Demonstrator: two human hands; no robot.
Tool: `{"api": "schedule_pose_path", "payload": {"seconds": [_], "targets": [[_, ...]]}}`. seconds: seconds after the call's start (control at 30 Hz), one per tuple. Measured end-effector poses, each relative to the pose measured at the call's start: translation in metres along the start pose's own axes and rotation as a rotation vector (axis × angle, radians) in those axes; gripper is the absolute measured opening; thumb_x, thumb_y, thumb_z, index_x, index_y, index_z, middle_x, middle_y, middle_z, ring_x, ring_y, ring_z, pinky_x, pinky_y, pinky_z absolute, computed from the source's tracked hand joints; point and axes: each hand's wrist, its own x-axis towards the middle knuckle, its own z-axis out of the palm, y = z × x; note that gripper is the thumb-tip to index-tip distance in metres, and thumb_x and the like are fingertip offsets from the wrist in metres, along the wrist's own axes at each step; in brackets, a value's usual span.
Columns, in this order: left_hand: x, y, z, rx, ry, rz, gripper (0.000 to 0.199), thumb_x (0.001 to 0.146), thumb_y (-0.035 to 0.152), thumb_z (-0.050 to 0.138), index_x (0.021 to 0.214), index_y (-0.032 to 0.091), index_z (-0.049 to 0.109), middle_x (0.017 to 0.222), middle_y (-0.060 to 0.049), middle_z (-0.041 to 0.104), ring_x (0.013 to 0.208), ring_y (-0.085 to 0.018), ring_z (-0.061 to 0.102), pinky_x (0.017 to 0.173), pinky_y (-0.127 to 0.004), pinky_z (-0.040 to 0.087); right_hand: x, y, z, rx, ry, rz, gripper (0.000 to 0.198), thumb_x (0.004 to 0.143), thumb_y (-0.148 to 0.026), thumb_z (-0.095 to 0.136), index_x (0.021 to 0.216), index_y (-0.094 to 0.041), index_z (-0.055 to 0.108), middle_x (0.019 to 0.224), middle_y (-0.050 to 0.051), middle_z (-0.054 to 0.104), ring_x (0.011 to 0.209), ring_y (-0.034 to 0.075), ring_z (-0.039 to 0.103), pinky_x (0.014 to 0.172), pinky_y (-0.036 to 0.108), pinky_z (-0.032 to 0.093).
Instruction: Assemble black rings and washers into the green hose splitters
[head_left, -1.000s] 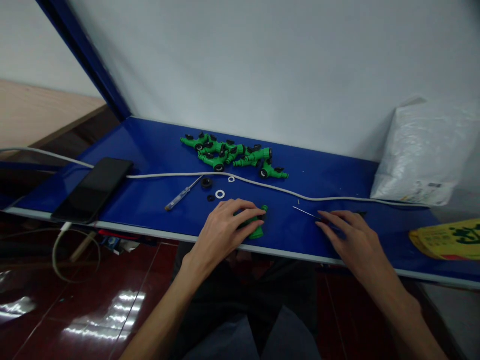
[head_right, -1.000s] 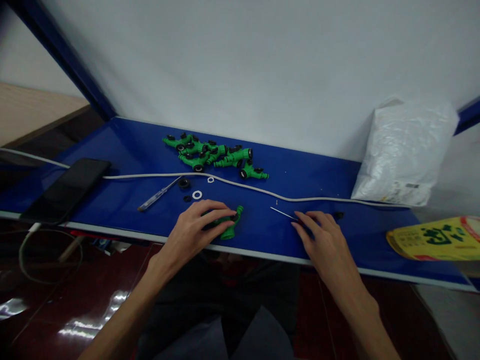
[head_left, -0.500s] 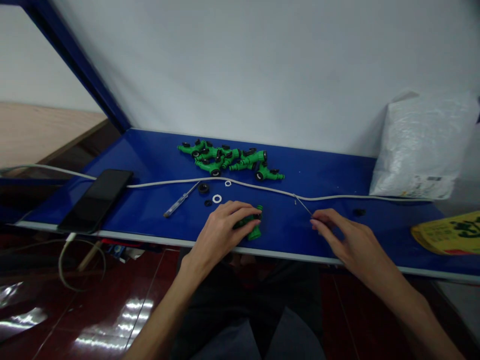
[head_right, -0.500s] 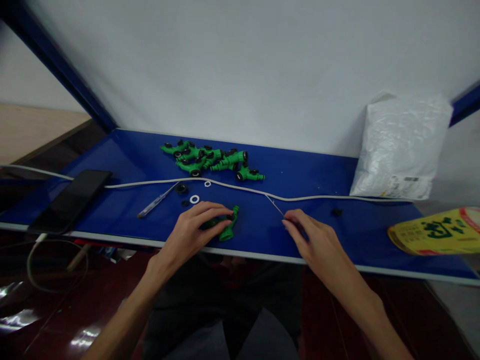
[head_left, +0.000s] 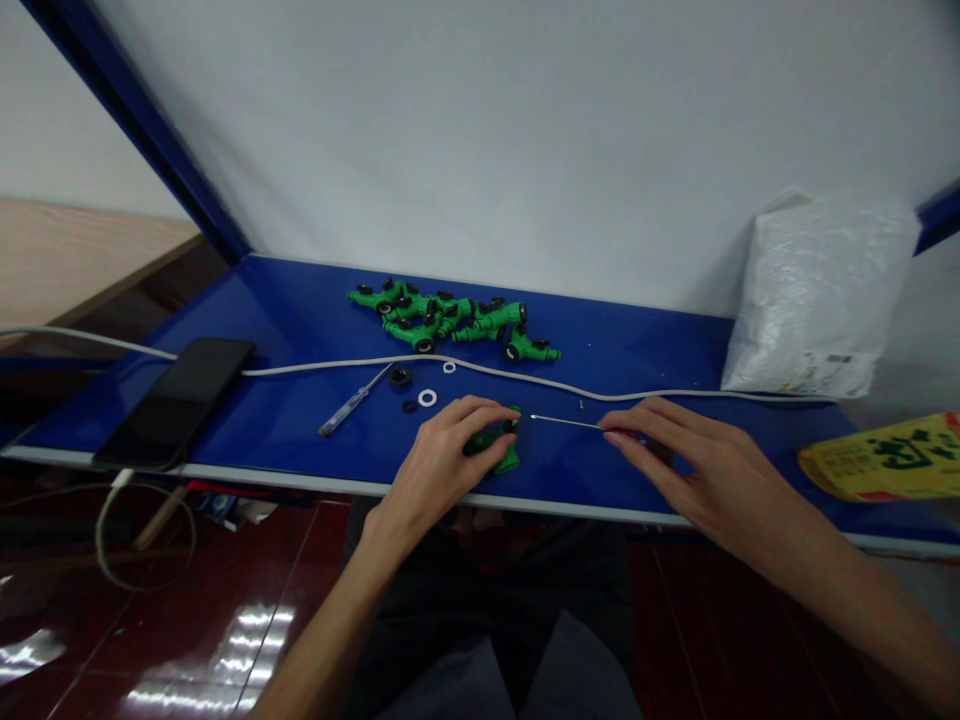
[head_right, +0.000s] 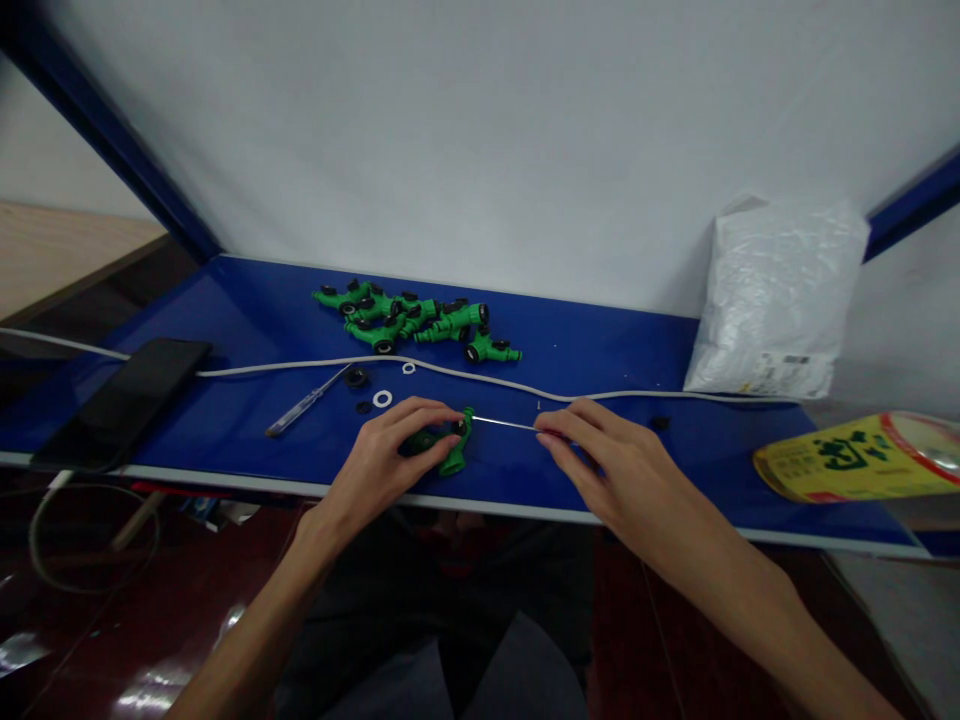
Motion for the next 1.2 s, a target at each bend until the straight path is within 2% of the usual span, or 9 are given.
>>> {"api": "schedule_pose_path", "payload": {"seconds": [0.07,0.13,0.3,0.57,0.83,1.2], "targets": [[0.001,0.002,0.0,-0.004,0.014,-0.027,0.03,0.094,0.027,0.069,0.124,0.027,0.069,0.119,-0.004,0.071,0.106,-0.018,0.068,0.096,-0.033,0.054,0.001,0.001,-0.003,-0.047,-0.018,-0.092,0.035,0.107,-0.031,0.039,0.119,-0.022,0.07,0.114,0.009,0.073,0.109,0.028,0.068,0.094,0.044,0.057],[0.003,0.004,0.001,-0.002,0.023,-0.044,0.034,0.092,0.03,0.071,0.126,0.026,0.069,0.121,-0.005,0.07,0.107,-0.019,0.068,0.098,-0.034,0.054,0.005,-0.001,-0.005,-0.072,-0.029,-0.151,0.04,0.108,-0.029,0.033,0.117,-0.021,0.071,0.112,0.011,0.072,0.106,0.027,0.068,0.089,0.041,0.058],[0.007,0.003,0.005,-0.029,-0.012,-0.093,0.022,0.093,0.032,0.07,0.113,0.024,0.076,0.117,-0.005,0.073,0.109,-0.021,0.069,0.1,-0.036,0.052,0.02,-0.01,-0.006,-0.073,-0.071,-0.128,0.033,0.107,-0.027,0.04,0.118,-0.017,0.07,0.104,0.011,0.065,0.087,0.02,0.067,0.077,0.033,0.056],[0.007,0.001,0.006,-0.113,-0.017,-0.139,0.021,0.092,0.033,0.073,0.111,0.025,0.078,0.114,-0.003,0.075,0.106,-0.019,0.07,0.097,-0.031,0.051,0.03,-0.011,-0.003,-0.105,-0.086,-0.196,0.021,0.105,-0.02,0.049,0.115,-0.018,0.067,0.1,0.007,0.06,0.08,0.016,0.062,0.071,0.029,0.05],[0.007,0.0,0.004,-0.137,-0.024,-0.136,0.021,0.091,0.033,0.074,0.11,0.025,0.079,0.113,-0.002,0.075,0.106,-0.018,0.07,0.098,-0.03,0.051,0.037,-0.014,-0.004,-0.153,-0.073,-0.267,0.028,0.107,-0.021,0.043,0.108,-0.014,0.069,0.097,0.01,0.061,0.079,0.019,0.063,0.07,0.03,0.05],[0.007,-0.002,0.004,-0.147,-0.029,-0.129,0.021,0.091,0.033,0.073,0.111,0.025,0.078,0.113,-0.002,0.074,0.107,-0.019,0.069,0.099,-0.03,0.049,0.045,-0.02,-0.009,-0.192,-0.109,-0.279,0.027,0.105,-0.017,0.042,0.105,-0.014,0.069,0.095,0.009,0.059,0.076,0.018,0.059,0.066,0.028,0.045]]}}
